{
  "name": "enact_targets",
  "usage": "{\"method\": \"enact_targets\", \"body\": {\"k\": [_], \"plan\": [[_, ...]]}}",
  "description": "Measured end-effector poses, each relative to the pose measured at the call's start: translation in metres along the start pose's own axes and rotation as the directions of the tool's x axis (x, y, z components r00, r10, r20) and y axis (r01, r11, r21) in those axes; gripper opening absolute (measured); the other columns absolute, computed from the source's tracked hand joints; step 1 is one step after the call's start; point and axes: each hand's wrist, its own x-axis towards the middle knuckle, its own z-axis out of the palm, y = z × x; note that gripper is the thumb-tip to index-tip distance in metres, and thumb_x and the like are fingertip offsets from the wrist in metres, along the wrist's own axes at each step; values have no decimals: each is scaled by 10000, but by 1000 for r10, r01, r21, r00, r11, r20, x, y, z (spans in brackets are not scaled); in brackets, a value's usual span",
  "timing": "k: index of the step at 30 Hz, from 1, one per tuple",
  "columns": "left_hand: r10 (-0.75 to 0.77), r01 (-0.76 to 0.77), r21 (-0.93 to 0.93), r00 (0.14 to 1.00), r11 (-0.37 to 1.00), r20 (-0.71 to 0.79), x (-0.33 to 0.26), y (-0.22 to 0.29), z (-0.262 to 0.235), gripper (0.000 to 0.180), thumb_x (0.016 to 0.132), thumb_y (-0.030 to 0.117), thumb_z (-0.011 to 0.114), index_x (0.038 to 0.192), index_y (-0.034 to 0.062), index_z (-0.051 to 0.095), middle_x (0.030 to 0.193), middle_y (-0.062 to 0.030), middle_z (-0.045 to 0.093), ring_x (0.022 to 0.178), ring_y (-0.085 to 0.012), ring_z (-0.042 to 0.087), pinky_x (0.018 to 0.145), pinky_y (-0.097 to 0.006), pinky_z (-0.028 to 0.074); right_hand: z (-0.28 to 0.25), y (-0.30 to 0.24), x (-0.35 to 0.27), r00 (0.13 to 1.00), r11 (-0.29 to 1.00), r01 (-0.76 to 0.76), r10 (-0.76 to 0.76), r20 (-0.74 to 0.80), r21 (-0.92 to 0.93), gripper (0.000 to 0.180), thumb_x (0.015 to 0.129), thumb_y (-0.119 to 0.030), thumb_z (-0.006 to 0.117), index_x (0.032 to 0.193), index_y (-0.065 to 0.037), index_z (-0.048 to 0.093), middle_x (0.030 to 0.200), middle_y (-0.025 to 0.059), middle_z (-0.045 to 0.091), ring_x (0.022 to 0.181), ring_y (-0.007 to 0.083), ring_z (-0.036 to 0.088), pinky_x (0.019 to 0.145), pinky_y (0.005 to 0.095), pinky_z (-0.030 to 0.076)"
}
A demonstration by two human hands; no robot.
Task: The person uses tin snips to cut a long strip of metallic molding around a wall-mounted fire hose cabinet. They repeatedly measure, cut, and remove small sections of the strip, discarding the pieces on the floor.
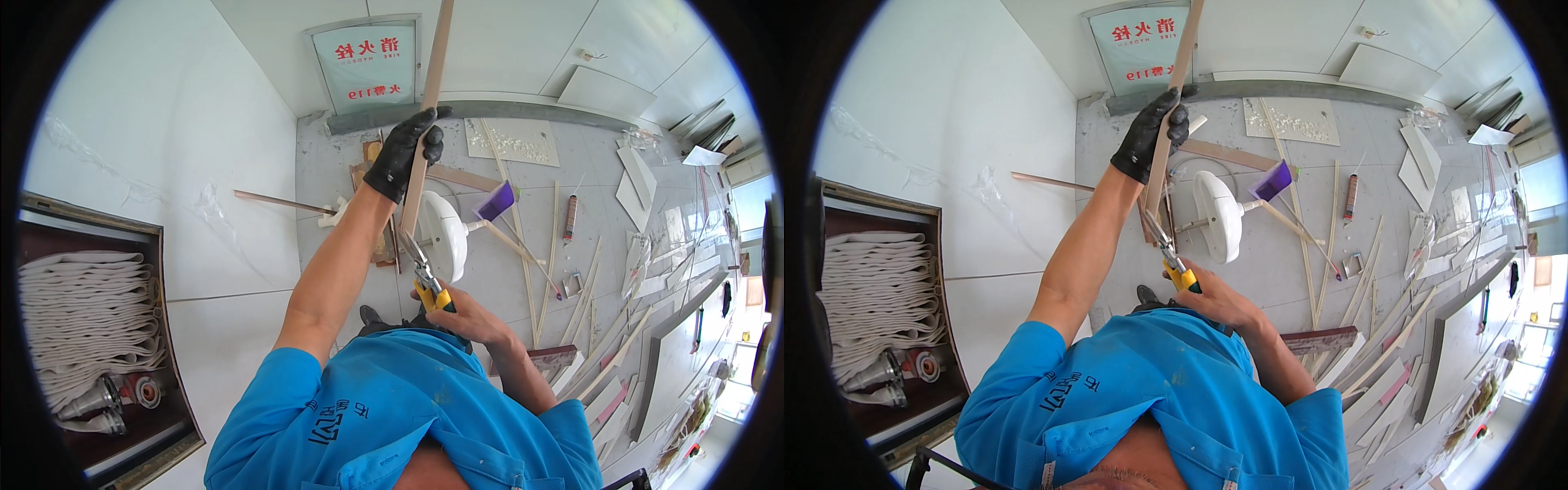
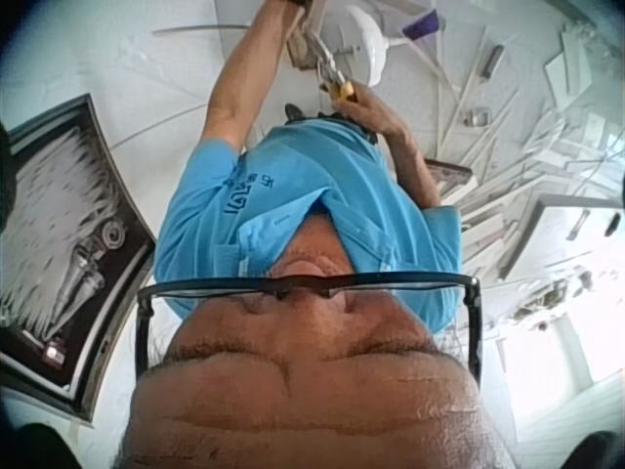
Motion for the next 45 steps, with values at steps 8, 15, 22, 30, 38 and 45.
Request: {"method": "enact_targets", "body": {"k": [8, 15, 22, 30, 38, 45], "plan": [[14, -13, 31, 1000, 999, -19, 4, 0, -5, 464, 1020, 336, 561, 1330, -6, 523, 680, 31, 537, 514, -68, 477, 469, -183, 395, 0, -6, 2, 1000, 999, -20, 21, -14, 28, 570, 903, -283, 595, 1392, -17, 472, 1313, 182, 530, 1185, 305, 508, 1073, 423, 367], [21, -22, 37, 1000, 999, 21, 3, 2, -9, 450, 1026, 313, 548, 1333, -15, 530, 700, 26, 549, 544, -71, 487, 501, -211, 401, -2, -6, 3, 999, 999, -46, 46, -2, -10, 564, 907, -309, 588, 1376, -14, 486, 1295, 194, 542, 1172, 317, 518, 1070, 430, 371], [3, -4, 21, 1000, 1000, 13, 5, 3, -12, 442, 1022, 317, 560, 1331, 1, 536, 702, 20, 547, 546, -83, 496, 498, -224, 411, -5, -5, 5, 999, 995, 42, -42, 1, -88, 539, 914, -257, 567, 1383, -25, 437, 1179, 193, 580, 1063, 310, 542, 985, 433, 423], [9, -9, 0, 1000, 1000, -6, 7, 3, -16, 425, 1019, 317, 566, 1320, 17, 545, 704, 15, 564, 545, -84, 500, 494, -212, 420, -4, -11, 5, 999, 998, -24, 21, -35, -65, 533, 911, -290, 586, 1361, -26, 478, 1204, 178, 571, 1065, 282, 545, 994, 412, 418], [15, -15, -3, 1000, 1000, -8, 8, 2, -19, 457, 1015, 312, 574, 1341, -5, 528, 710, 7, 585, 533, -81, 499, 485, -209, 417, -3, -9, 8, 997, 997, -42, 38, -60, -65, 528, 910, -303, 594, 1352, -33, 493, 1207, 167, 568, 1071, 276, 545, 995, 405, 419], [30, -30, -17, 1000, 999, -8, 9, 2, -20, 417, 955, 321, 661, 1248, 30, 607, 682, 6, 597, 526, -100, 529, 468, -218, 417, -4, -7, 10, 997, 995, -65, 61, -57, -74, 550, 912, -298, 595, 1376, -33, 465, 1240, 184, 568, 1114, 302, 543, 1027, 428, 409]]}}
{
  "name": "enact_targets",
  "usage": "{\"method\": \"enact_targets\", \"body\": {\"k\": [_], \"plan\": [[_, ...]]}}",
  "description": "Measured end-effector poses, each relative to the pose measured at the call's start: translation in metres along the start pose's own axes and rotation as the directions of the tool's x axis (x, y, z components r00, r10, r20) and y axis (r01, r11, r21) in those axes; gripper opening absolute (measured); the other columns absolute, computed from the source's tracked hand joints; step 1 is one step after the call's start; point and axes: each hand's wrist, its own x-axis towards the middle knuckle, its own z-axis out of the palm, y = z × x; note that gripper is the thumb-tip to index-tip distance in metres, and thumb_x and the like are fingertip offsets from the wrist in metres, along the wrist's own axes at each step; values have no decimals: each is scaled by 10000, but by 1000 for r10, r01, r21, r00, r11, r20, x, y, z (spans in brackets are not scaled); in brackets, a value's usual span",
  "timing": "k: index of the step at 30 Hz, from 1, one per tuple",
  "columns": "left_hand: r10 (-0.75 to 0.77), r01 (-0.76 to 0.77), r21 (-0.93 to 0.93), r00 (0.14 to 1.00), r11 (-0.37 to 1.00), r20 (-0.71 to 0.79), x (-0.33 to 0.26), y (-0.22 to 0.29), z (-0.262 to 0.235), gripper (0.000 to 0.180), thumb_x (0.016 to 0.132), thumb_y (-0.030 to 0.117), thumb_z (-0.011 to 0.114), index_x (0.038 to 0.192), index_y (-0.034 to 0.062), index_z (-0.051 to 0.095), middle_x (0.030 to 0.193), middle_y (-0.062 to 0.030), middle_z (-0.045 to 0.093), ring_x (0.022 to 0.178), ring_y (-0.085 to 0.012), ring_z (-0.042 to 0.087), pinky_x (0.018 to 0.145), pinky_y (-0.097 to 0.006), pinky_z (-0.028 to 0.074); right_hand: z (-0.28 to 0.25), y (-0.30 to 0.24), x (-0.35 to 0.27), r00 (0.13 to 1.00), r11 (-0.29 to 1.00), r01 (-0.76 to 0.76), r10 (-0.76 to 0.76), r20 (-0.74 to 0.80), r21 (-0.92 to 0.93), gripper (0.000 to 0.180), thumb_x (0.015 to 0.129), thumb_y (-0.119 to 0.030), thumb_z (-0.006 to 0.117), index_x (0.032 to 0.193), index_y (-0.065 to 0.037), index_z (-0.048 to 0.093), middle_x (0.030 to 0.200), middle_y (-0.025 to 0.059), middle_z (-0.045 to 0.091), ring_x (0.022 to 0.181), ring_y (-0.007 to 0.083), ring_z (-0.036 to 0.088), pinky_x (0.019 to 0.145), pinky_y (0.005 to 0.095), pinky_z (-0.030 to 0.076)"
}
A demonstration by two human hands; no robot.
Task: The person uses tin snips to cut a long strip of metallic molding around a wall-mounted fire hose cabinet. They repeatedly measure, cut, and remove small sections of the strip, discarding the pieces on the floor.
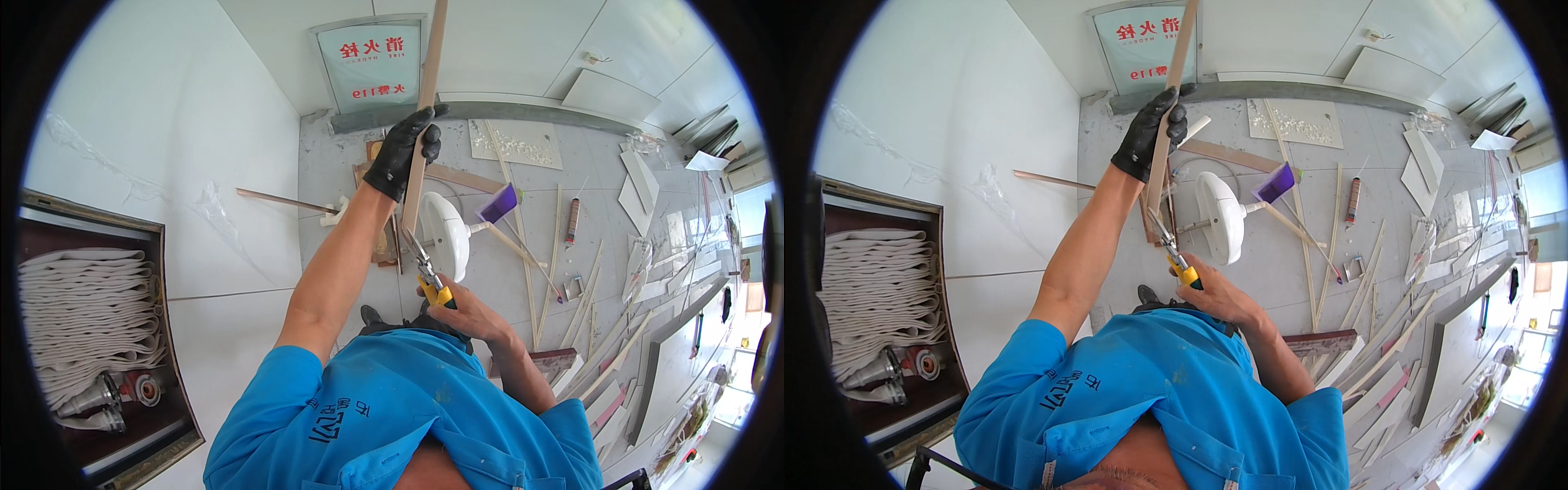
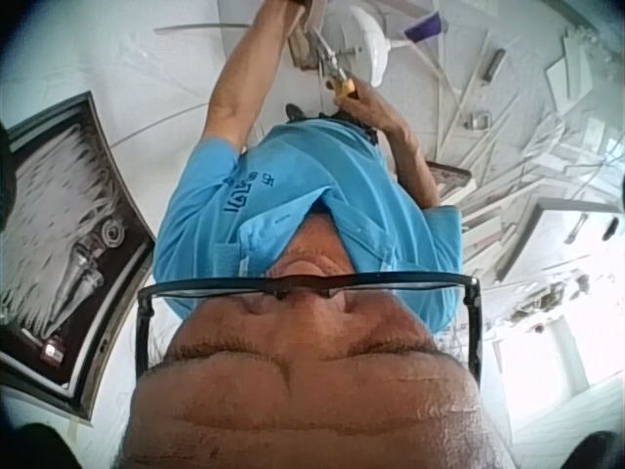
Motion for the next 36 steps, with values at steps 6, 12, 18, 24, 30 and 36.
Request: {"method": "enact_targets", "body": {"k": [6, 12, 18, 24, 30, 36], "plan": [[-19, 19, -14, 1000, 1000, -13, 1, 0, -1, 420, 952, 327, 666, 1244, 32, 609, 679, 11, 595, 525, -97, 527, 467, -213, 416, -1, 0, 1, 1000, 1000, 6, -6, 1, -30, 547, 912, -287, 597, 1379, -34, 465, 1234, 189, 571, 1096, 302, 553, 1015, 426, 419], [-10, 10, 4, 1000, 1000, -25, -1, 0, 0, 408, 951, 330, 669, 1234, 40, 617, 680, 14, 599, 527, -91, 534, 466, -212, 418, -2, 2, 3, 1000, 999, 7, -6, 4, -46, 560, 910, -299, 596, 1387, -40, 458, 1216, 183, 584, 1012, 276, 580, 948, 424, 457], [-8, 9, 23, 999, 1000, -34, -2, -1, -1, 406, 952, 327, 669, 1235, 40, 618, 690, 14, 607, 525, -89, 535, 466, -213, 422, -2, 0, 4, 1000, 997, 10, -11, -10, -71, 578, 913, -319, 589, 1396, -38, 440, 1229, 188, 586, 1022, 282, 581, 952, 433, 457], [-6, 7, 24, 998, 1000, -62, -1, -3, -2, 409, 955, 320, 666, 1238, 30, 613, 687, 8, 604, 523, -91, 535, 465, -215, 426, -1, 1, 3, 999, 997, 26, -29, -45, -70, 567, 908, -310, 587, 1384, -36, 448, 1226, 179, 588, 1093, 307, 561, 1020, 447, 412], [-19, 19, -7, 997, 1000, -79, -2, -2, 0, 269, 1003, 264, 597, 1198, 79, 581, 683, -5, 559, 511, -91, 501, 458, -195, 430, -4, -3, 2, 999, 997, 42, -43, -16, -65, 547, 888, -294, 590, 1358, -38, 475, 1218, 166, 588, 1091, 306, 560, 1024, 443, 410], [-31, 29, -28, 996, 999, -88, -3, 0, 1, 196, 1002, 277, 603, 1101, 109, 586, 683, -9, 565, 510, -96, 506, 453, -194, 438, -5, -4, 2, 1000, 998, 30, -30, -5, -51, 544, 895, -311, 589, 1353, -39, 480, 1222, 168, 596, 1082, 302, 568, 1015, 438, 419]]}}
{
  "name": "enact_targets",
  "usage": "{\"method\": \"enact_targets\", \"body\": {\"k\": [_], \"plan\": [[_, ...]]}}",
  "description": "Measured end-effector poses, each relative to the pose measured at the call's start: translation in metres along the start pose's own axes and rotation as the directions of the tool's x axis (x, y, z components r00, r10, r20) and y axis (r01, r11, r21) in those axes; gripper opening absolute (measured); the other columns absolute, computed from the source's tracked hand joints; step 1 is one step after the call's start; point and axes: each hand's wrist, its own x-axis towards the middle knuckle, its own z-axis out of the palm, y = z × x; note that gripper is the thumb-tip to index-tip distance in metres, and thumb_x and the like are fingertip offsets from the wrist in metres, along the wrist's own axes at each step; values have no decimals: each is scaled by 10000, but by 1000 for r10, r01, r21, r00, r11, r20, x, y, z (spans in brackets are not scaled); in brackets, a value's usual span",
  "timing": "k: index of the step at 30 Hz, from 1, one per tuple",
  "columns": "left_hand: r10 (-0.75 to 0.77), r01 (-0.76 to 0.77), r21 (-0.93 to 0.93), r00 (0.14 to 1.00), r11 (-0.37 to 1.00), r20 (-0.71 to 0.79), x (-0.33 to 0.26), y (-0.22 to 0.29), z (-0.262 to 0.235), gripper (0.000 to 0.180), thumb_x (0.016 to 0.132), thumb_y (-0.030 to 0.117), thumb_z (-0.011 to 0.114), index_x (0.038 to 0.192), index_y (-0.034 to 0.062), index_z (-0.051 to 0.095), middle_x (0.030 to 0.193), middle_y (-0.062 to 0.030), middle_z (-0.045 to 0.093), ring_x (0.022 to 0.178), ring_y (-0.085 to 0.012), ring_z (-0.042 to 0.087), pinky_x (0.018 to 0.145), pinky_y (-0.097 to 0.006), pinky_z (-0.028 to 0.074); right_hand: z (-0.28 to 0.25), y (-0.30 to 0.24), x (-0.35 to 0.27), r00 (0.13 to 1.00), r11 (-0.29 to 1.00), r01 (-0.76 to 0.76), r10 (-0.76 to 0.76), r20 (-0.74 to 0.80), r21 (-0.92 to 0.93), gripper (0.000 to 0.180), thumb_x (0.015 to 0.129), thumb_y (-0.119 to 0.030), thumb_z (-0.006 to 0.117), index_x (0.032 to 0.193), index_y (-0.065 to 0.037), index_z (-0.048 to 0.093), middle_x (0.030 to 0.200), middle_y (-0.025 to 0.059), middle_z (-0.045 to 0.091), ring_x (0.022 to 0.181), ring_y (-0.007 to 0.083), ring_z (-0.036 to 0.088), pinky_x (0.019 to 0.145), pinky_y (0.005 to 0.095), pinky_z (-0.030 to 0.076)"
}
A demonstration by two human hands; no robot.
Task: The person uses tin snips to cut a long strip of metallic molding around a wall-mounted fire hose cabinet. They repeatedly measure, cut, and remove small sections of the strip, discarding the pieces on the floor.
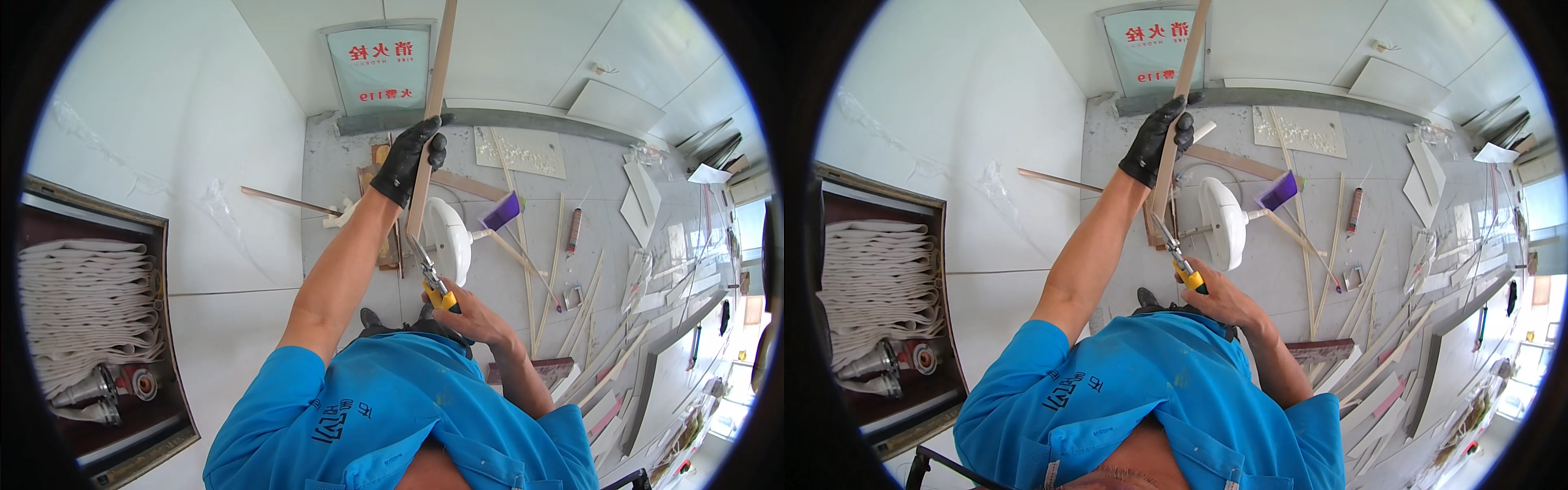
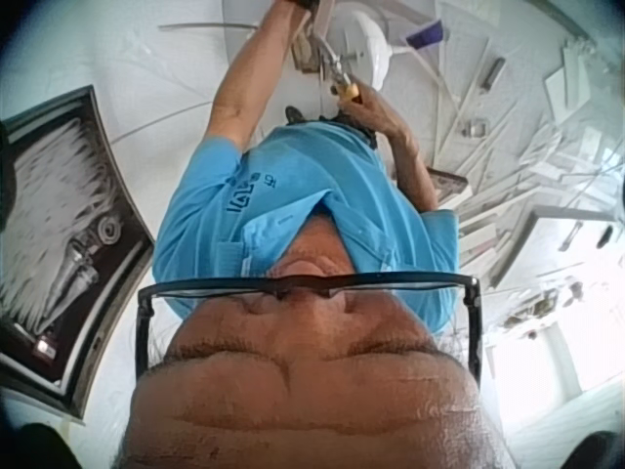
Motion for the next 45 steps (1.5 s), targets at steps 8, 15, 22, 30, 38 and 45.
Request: {"method": "enact_targets", "body": {"k": [8, 15, 22, 30, 38, 45], "plan": [[-2, 2, 17, 1000, 1000, -16, -3, 0, 2, 284, 996, 285, 611, 1190, 79, 587, 685, -1, 569, 501, -88, 506, 444, -186, 429, 2, 8, 1, 999, 999, 34, -35, -35, -38, 542, 915, -322, 575, 1353, -20, 472, 1202, 186, 616, 1090, 320, 584, 1023, 460, 421], [38, -39, 4, 999, 999, 37, 3, -1, -7, 389, 950, 318, 672, 1226, 48, 627, 685, 12, 622, 519, -86, 537, 463, -211, 422, 2, 10, 0, 999, 998, 10, -12, -41, -61, 546, 913, -314, 580, 1360, -20, 471, 1209, 181, 617, 1090, 318, 585, 1019, 456, 424], [42, -43, 36, 998, 998, 39, 2, -3, -8, 396, 947, 325, 676, 1228, 51, 624, 688, 12, 621, 521, -89, 541, 463, -214, 425, 2, 8, 0, 999, 1000, -3, 3, -45, -16, 525, 907, -297, 590, 1347, -32, 483, 1216, 166, 617, 1103, 309, 574, 1034, 446, 410], [33, -35, 33, 998, 999, 45, 2, -2, -5, 403, 945, 328, 679, 1228, 47, 622, 688, 10, 620, 522, -92, 546, 464, -218, 429, 2, 12, 0, 999, 1000, -12, 11, -43, -21, 495, 910, -270, 591, 1335, -38, 485, 1208, 158, 617, 1100, 302, 574, 1037, 441, 406], [10, -10, 11, 1000, 1000, -3, 1, -3, -1, 357, 1008, 289, 591, 1264, 41, 587, 678, 1, 551, 520, -87, 487, 476, -202, 417, 0, 7, 0, 999, 1000, -5, 4, -43, -28, 505, 908, -290, 596, 1332, -40, 486, 1206, 162, 617, 1101, 312, 575, 1033, 460, 407], [15, -16, 12, 1000, 1000, 21, 2, -3, -4, 354, 1009, 281, 590, 1266, 39, 583, 684, 1, 560, 517, -86, 485, 476, -200, 416, 0, 10, 0, 999, 998, -9, 7, -51, -57, 533, 911, -291, 592, 1358, -28, 469, 1232, 181, 620, 1124, 332, 579, 1046, 473, 406]]}}
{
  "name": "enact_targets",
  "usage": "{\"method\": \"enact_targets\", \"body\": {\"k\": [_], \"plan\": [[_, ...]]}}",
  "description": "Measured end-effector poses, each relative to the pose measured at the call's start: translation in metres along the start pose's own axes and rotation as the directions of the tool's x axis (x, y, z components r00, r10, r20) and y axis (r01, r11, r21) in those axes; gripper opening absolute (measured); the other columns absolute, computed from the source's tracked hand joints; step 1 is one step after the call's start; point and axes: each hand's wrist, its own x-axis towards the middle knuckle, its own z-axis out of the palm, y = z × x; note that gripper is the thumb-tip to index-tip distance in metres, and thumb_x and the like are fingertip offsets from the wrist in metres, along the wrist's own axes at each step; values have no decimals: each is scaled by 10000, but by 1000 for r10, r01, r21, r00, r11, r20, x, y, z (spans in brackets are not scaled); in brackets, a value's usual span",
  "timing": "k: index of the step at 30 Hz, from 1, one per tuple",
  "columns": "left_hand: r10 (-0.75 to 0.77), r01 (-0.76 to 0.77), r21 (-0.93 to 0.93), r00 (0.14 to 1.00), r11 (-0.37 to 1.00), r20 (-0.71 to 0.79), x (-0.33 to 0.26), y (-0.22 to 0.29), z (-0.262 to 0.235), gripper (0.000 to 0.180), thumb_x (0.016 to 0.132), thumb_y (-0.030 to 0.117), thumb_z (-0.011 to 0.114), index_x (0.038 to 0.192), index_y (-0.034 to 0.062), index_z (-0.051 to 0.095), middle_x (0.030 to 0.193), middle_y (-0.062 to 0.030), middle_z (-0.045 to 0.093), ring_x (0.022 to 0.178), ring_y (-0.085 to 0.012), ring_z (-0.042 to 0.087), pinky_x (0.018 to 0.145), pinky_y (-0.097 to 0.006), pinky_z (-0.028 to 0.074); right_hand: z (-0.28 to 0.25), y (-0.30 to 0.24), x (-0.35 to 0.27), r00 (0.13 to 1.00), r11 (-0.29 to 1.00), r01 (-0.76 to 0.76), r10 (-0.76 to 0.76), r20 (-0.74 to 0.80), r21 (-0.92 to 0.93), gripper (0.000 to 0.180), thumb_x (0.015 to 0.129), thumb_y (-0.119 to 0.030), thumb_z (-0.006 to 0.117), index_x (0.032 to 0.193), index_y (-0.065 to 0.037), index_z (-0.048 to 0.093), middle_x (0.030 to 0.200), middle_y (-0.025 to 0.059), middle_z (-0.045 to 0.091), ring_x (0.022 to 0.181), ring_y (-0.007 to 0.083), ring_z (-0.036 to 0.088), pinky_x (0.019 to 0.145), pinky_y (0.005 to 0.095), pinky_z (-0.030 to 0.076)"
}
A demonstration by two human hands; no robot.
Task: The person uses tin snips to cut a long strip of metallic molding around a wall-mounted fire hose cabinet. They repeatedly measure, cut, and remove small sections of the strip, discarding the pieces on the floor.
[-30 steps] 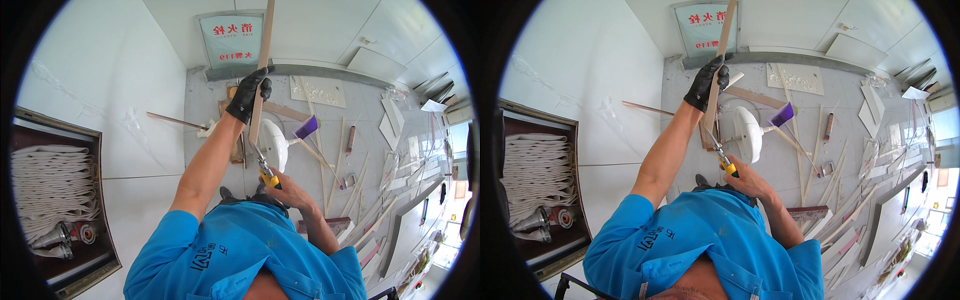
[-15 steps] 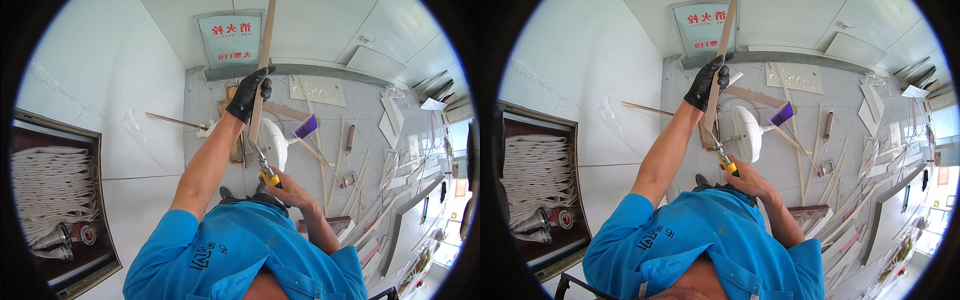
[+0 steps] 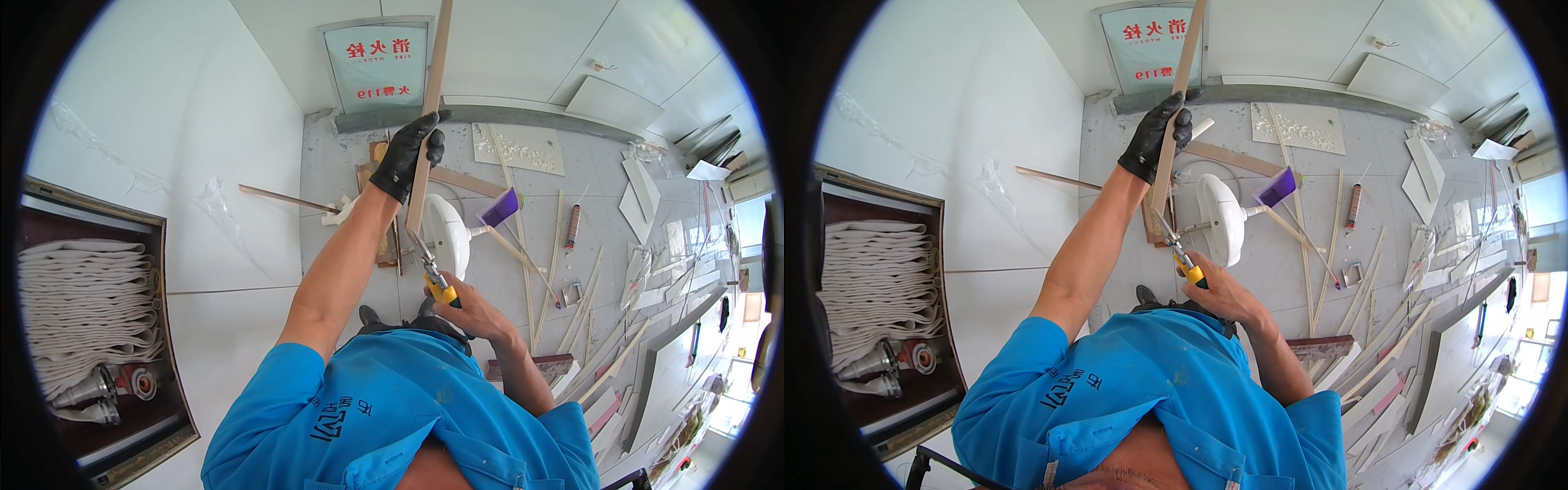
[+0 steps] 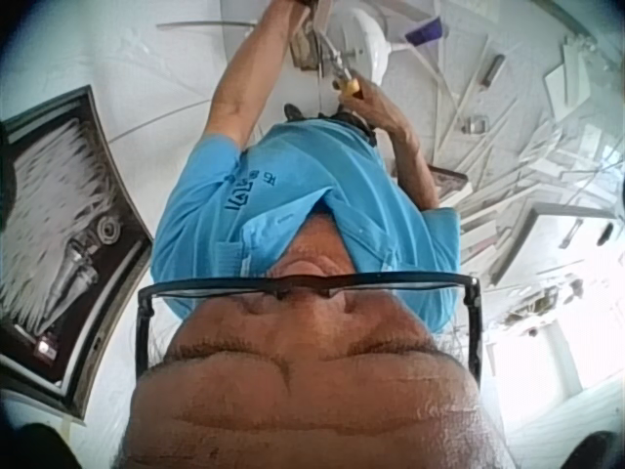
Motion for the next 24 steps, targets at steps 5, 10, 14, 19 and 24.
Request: {"method": "enact_targets", "body": {"k": [5, 10, 14, 19, 24], "plan": [[-2, 2, 4, 1000, 1000, -21, -1, -1, 2, 357, 1006, 277, 595, 1268, 36, 572, 683, 1, 567, 507, -86, 497, 462, -194, 431, 1, -1, 0, 1000, 999, -20, 19, -9, -37, 571, 922, -299, 590, 1399, -27, 434, 1232, 194, 628, 1140, 346, 590, 1048, 478, 415], [4, -4, 4, 1000, 1000, -4, 0, 0, 2, 352, 1004, 274, 597, 1264, 38, 571, 679, 1, 567, 510, -85, 501, 460, -194, 441, 1, -5, 0, 1000, 997, -20, 20, -10, -70, 578, 946, -314, 583, 1418, -27, 413, 1213, 197, 639, 1123, 347, 606, 1036, 476, 430], [-2, 2, -6, 1000, 1000, -25, 0, -2, 1, 377, 1007, 272, 591, 1295, 29, 563, 681, 5, 567, 511, -79, 497, 462, -193, 439, 0, -10, -1, 999, 997, -47, 47, -2, -63, 567, 955, -348, 588, 1401, -36, 427, 1195, 191, 643, 1107, 339, 612, 1024, 473, 436], [11, -11, -9, 999, 1000, 36, 0, -1, -2, 389, 958, 318, 663, 1231, 44, 622, 685, 19, 621, 526, -74, 539, 476, -203, 431, 0, -8, 0, 999, 998, -35, 35, -10, -50, 515, 954, -374, 596, 1332, -47, 474, 1138, 175, 651, 1057, 327, 619, 993, 472, 445], [5, -5, 15, 1000, 1000, -8, -3, 1, 5, 430, 1017, 277, 571, 1340, -6, 539, 677, 15, 553, 527, -72, 497, 485, -182, 436, 0, -8, 1, 999, 997, -51, 49, -22, -63, 491, 950, -379, 598, 1295, -46, 492, 1106, 165, 651, 1023, 321, 620, 966, 469, 449]]}}
